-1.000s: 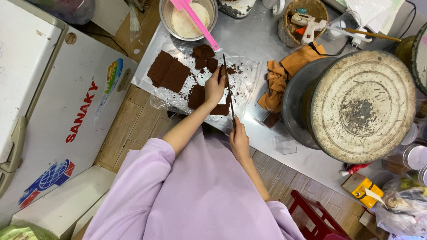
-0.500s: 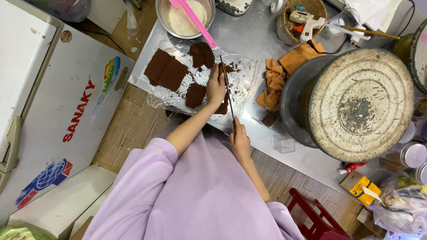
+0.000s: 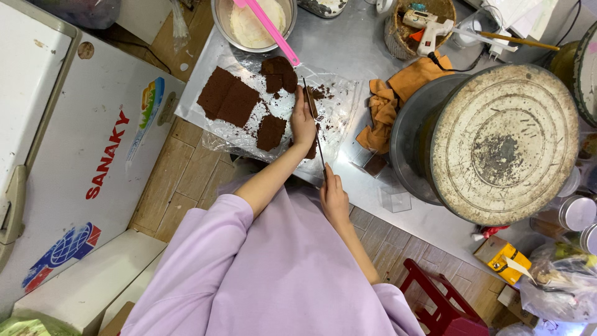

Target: The person takes small square cakes from a tray on a counter and places them individually into clear plastic containers. They use a knife to separate the cakes and then manually close the lid of each container.

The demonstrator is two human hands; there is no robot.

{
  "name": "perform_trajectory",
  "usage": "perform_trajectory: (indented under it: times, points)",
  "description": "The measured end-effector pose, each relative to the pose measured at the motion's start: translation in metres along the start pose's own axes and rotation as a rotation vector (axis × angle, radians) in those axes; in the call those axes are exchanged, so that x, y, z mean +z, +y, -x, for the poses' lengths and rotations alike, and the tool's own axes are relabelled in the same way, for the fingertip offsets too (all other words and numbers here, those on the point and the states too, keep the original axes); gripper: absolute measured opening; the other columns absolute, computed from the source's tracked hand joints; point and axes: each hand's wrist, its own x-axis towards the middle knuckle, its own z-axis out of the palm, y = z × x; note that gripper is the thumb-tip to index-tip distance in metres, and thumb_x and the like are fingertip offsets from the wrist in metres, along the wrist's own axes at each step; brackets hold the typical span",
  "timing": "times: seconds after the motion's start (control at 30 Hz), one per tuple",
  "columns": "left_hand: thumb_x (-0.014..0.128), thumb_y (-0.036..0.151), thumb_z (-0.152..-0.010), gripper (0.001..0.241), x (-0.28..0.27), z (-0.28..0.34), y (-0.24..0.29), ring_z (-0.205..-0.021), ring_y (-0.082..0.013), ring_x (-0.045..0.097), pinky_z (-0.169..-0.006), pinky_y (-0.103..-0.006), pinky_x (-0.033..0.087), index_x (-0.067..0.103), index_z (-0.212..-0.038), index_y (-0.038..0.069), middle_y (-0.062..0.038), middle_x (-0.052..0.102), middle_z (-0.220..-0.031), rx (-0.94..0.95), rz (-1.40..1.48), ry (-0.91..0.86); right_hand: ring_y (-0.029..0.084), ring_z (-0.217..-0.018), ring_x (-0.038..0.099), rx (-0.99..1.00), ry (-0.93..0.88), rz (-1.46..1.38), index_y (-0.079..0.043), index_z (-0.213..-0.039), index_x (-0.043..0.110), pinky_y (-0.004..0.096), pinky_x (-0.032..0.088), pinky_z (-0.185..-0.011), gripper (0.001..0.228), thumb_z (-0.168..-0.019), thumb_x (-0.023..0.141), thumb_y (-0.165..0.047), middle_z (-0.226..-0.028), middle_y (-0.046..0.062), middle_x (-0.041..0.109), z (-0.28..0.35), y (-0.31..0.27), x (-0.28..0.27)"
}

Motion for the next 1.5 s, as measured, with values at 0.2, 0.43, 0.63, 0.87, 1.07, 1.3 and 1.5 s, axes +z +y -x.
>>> perform_trajectory:
  times: [0.2,0.43,0.63,0.87,1.07,1.3,1.5]
  points:
    - [0.045,0.007,-0.108,0.051,0.004,-0.005,-0.009,-0.134,-0.0331,0.061,-0.110,-0.0360,0.050,0.040,-0.158,0.017,-0.017,0.055,-0.152,0.100,-0.010,0.065,0.040,-0.075,0.066,0.037,-0.041,0.017,-0.014,-0.156,0.039,0.050,0.056,-0.070,0.064,-0.094,0.054,-0.006,-0.109,0.019,0.059,-0.039,-0.006,0.002]
    - [0.047,0.007,-0.106,0.053,0.008,-0.005,-0.011,-0.131,-0.0339,0.062,-0.106,-0.0364,0.052,0.040,-0.158,0.015,-0.020,0.058,-0.148,0.115,-0.073,0.093,0.041,-0.076,0.065,-0.012,-0.028,0.063,-0.014,-0.156,0.040,0.050,0.055,-0.070,0.063,-0.094,0.055,-0.006,-0.108,0.019,0.058,-0.043,0.006,-0.004]
    - [0.047,0.006,-0.105,0.054,0.008,-0.005,-0.015,-0.125,-0.0336,0.067,-0.101,-0.0358,0.055,0.040,-0.158,0.016,-0.020,0.060,-0.146,0.089,-0.072,0.095,0.039,-0.075,0.065,-0.006,-0.012,0.056,-0.013,-0.154,0.040,0.048,0.055,-0.062,0.062,-0.095,0.060,-0.008,-0.103,0.016,0.061,0.018,0.016,-0.013]
    - [0.046,0.008,-0.107,0.051,0.008,-0.009,-0.019,-0.126,-0.0332,0.066,-0.104,-0.0361,0.054,0.040,-0.158,0.015,-0.019,0.060,-0.146,0.078,-0.084,0.070,0.041,-0.075,0.064,-0.037,0.000,0.069,-0.013,-0.155,0.039,0.050,0.055,-0.068,0.060,-0.097,0.057,-0.008,-0.107,0.019,0.060,-0.037,0.008,0.001]
    - [0.044,0.011,-0.108,0.051,0.006,-0.007,-0.010,-0.128,-0.0319,0.064,-0.104,-0.0351,0.053,0.039,-0.158,0.017,-0.017,0.057,-0.149,0.026,-0.063,0.058,0.041,-0.075,0.065,0.014,-0.037,0.078,-0.015,-0.155,0.040,0.050,0.055,-0.069,0.059,-0.099,0.057,-0.009,-0.108,0.019,0.060,-0.040,0.009,0.001]
    - [0.045,0.009,-0.107,0.052,0.006,-0.007,-0.014,-0.132,-0.0332,0.061,-0.107,-0.0357,0.051,0.039,-0.158,0.016,-0.019,0.056,-0.149,0.069,-0.039,0.070,0.040,-0.076,0.066,-0.037,0.009,0.062,-0.013,-0.151,0.045,0.047,0.055,-0.064,0.059,-0.094,0.060,-0.008,-0.104,0.017,0.063,0.013,0.033,-0.004]
    - [0.044,0.011,-0.108,0.052,0.003,-0.008,-0.014,-0.132,-0.0330,0.063,-0.107,-0.0346,0.052,0.039,-0.159,0.016,-0.019,0.057,-0.149,0.074,0.010,0.040,0.041,-0.077,0.065,-0.006,-0.005,0.104,-0.013,-0.152,0.046,0.050,0.055,-0.068,0.056,-0.097,0.059,-0.008,-0.106,0.019,0.062,-0.020,0.024,0.005]
